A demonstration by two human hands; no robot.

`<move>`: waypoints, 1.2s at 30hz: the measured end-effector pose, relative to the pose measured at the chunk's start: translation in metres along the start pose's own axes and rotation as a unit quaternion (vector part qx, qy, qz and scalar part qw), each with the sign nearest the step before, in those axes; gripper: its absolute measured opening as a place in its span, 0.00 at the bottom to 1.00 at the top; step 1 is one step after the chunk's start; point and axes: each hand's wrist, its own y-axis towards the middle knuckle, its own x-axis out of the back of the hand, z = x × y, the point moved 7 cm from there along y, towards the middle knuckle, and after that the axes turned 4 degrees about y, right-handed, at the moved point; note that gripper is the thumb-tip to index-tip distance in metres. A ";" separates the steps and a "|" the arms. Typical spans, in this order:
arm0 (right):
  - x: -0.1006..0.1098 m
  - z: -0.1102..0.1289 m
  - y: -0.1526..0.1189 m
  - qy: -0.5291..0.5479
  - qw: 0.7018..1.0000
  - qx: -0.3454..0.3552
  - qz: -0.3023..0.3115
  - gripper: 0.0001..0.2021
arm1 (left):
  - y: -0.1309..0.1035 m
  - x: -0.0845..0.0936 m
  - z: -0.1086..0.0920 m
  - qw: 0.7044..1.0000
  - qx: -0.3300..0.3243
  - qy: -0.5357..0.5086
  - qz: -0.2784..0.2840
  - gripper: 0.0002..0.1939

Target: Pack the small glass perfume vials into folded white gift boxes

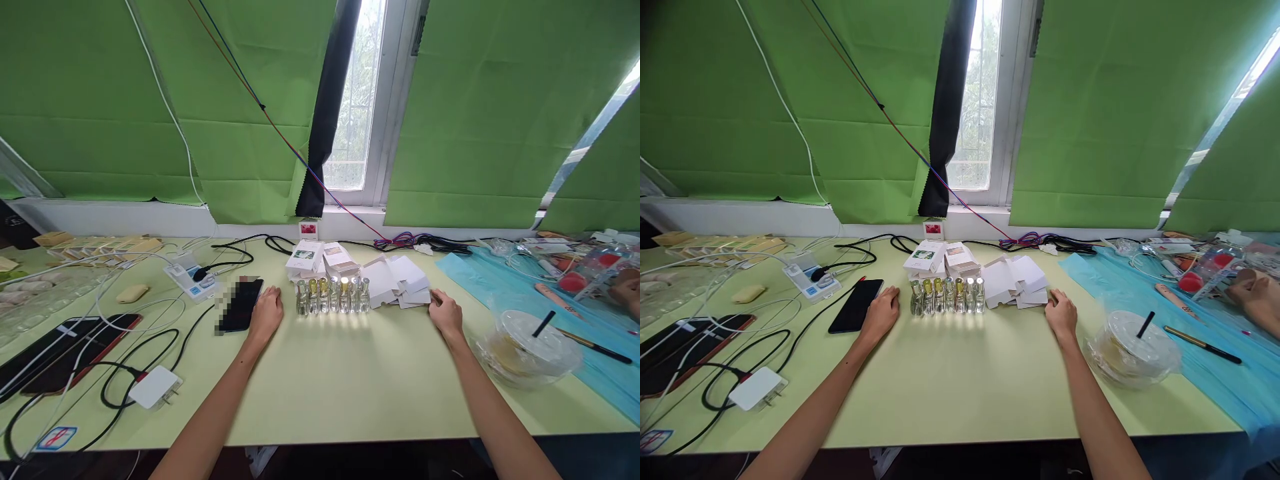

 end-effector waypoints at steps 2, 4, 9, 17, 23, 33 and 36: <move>0.000 0.000 0.000 -0.001 1.000 0.001 0.001 0.21 | 0.000 -0.001 0.000 1.000 0.002 0.001 0.000 0.20; 0.001 0.001 0.000 -0.001 1.000 0.000 0.001 0.20 | 0.001 -0.001 0.000 1.000 0.002 0.001 0.000 0.20; 0.001 0.001 0.000 0.000 1.000 -0.003 0.004 0.20 | 0.001 -0.001 0.000 1.000 0.000 0.004 -0.003 0.20; 0.002 0.001 0.000 0.008 1.000 -0.009 0.006 0.21 | 0.002 0.000 0.001 1.000 -0.005 0.001 -0.009 0.20; 0.003 0.000 0.000 0.022 1.000 -0.003 -0.007 0.20 | 0.001 0.000 0.000 1.000 -0.009 -0.006 -0.016 0.20; 0.007 -0.001 0.001 0.047 0.997 0.011 -0.058 0.20 | 0.001 0.003 0.001 0.999 -0.005 -0.028 -0.031 0.19; 0.015 0.001 0.000 0.060 0.993 0.016 -0.101 0.20 | 0.002 0.004 0.001 0.998 -0.007 -0.041 -0.041 0.18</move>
